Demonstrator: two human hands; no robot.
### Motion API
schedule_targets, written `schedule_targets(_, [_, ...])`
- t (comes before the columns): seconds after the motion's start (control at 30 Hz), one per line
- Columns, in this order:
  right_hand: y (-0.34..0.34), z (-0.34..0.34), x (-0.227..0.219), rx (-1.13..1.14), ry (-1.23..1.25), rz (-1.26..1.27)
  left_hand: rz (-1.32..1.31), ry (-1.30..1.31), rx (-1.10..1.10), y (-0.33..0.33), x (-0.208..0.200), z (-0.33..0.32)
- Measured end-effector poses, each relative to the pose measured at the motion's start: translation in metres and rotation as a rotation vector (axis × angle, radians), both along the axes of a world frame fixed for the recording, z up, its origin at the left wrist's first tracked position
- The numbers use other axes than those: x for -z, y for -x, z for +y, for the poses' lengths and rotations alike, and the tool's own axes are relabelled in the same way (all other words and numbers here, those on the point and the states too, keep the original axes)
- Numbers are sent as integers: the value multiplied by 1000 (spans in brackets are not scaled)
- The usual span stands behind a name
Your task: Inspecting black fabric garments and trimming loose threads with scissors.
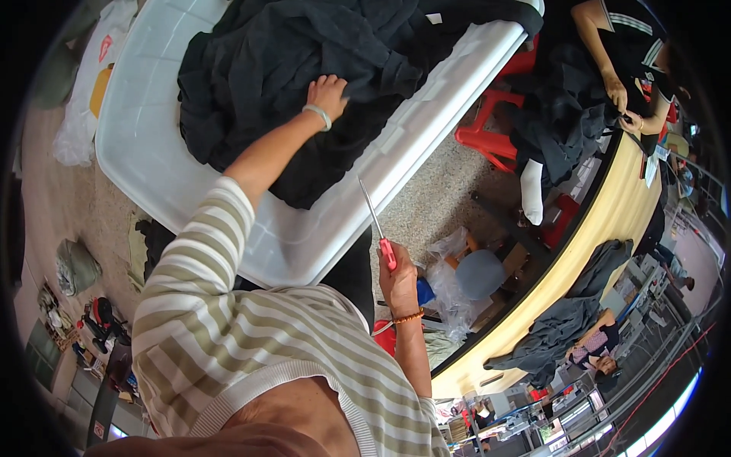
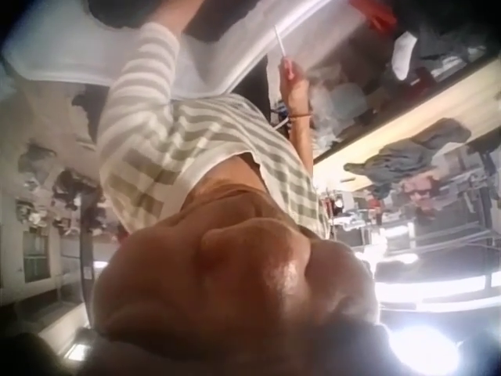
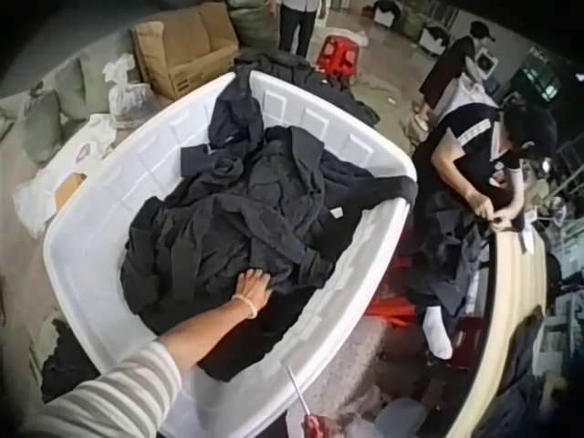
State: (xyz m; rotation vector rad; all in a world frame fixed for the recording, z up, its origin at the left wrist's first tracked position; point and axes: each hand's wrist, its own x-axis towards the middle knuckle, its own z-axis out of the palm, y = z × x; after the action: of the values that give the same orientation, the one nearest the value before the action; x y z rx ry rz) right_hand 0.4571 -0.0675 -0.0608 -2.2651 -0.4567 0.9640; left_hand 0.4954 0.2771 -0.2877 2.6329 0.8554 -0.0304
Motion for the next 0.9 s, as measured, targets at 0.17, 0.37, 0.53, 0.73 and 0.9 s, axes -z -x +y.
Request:
schedule_targets(0.17, [-37,-11,18,-110,-42,8,-410,1010,-418,-2,-58,64])
schedule_targets(0.37, [-100,-14,22,-191,-141,36,-901,1504,-372,1,-241,99])
schedule_targets(0.53, [-149,-20,10,-211,-166,-66,-1182,1574,-274,-27,-368,63])
schedule_targets(0.73, [-176,-30,2,-237,-151,-51,-1390,1214,-2,-23,-474,47])
schedule_targets(0.9, [-183,-41,6,-247,-173,-77,-1465,836,-111,14,-488,76])
